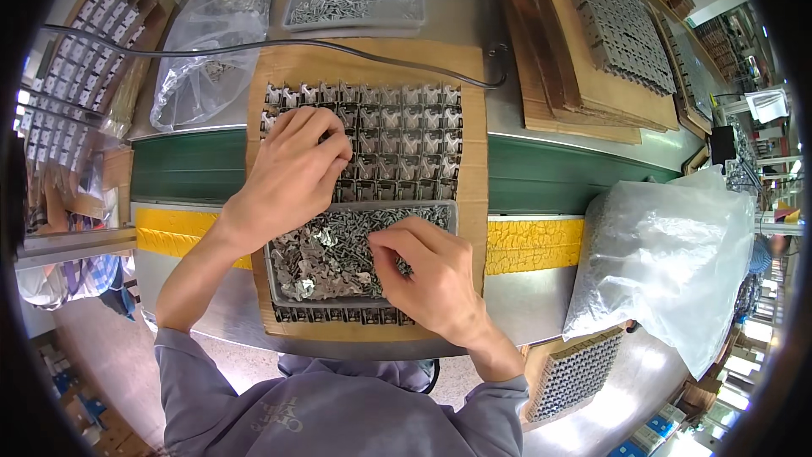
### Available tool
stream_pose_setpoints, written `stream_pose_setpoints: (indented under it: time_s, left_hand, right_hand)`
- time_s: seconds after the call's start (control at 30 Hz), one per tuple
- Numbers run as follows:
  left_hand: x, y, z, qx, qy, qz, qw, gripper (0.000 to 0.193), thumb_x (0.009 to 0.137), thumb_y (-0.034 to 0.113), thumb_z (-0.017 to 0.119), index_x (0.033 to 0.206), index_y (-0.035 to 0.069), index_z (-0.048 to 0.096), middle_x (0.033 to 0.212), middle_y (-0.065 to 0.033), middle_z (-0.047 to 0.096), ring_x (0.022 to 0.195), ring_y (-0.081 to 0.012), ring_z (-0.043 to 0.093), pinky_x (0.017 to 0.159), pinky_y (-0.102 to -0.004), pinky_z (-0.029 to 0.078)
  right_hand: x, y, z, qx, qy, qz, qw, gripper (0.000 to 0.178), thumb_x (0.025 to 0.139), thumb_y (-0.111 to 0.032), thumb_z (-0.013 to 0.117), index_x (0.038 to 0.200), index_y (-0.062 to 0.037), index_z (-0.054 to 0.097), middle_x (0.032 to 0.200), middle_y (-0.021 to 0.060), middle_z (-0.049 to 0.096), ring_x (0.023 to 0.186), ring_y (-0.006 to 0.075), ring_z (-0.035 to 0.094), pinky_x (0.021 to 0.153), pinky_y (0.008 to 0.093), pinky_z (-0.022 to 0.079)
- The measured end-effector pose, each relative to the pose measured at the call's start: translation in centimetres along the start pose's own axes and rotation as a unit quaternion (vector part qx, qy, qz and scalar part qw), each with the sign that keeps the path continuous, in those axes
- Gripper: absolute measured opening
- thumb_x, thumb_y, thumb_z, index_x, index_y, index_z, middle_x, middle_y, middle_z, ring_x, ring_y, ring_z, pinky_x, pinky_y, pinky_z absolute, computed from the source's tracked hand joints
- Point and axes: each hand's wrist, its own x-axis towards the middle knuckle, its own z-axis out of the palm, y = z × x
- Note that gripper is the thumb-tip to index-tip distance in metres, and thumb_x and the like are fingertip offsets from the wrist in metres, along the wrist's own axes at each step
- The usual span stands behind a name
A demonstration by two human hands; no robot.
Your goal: The recorder is picking up small electronic parts and inserting them into a grid-like tray on an assembly line.
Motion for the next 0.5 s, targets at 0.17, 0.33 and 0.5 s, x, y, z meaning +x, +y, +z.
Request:
stream_pose_setpoints:
  time_s: [0.17, 0.33, 0.5]
  left_hand:
    - [0.16, 0.24, -0.54, -0.041, -0.001, -0.013, 0.999, 0.007, 0.082, 0.001, 0.068, 0.085, 0.003, 0.062, 0.099, -0.0099, 0.058, 0.103, -0.0301, 0.058, 0.096, -0.0440, 0.045]
    - [-0.09, 0.29, 0.00, -0.029, 0.005, -0.011, 1.000, 0.005, 0.081, -0.001, 0.066, 0.084, 0.002, 0.063, 0.099, -0.0111, 0.059, 0.102, -0.0305, 0.058, 0.096, -0.0444, 0.046]
    - [0.00, 0.50, 0.11, -0.021, 0.011, -0.033, 0.999, 0.011, 0.080, 0.002, 0.071, 0.088, 0.004, 0.064, 0.097, -0.0075, 0.059, 0.100, -0.0291, 0.059, 0.094, -0.0437, 0.044]
  right_hand:
    - [0.07, 0.24, -0.39, -0.001, 0.033, -0.046, 0.998, 0.021, 0.075, 0.012, 0.070, 0.092, 0.0016, 0.075, 0.079, 0.0126, 0.071, 0.067, 0.0234, 0.071, 0.059, 0.0305, 0.055]
    - [-0.33, 0.35, -0.84, 0.026, 0.019, -0.033, 0.999, 0.021, 0.076, 0.010, 0.068, 0.094, 0.0022, 0.075, 0.076, 0.0132, 0.070, 0.064, 0.0245, 0.068, 0.056, 0.0304, 0.051]
    - [-0.49, 0.34, -0.93, 0.018, 0.041, -0.033, 0.998, 0.023, 0.075, 0.011, 0.067, 0.095, 0.0037, 0.074, 0.072, 0.0134, 0.067, 0.060, 0.0222, 0.065, 0.056, 0.0292, 0.048]
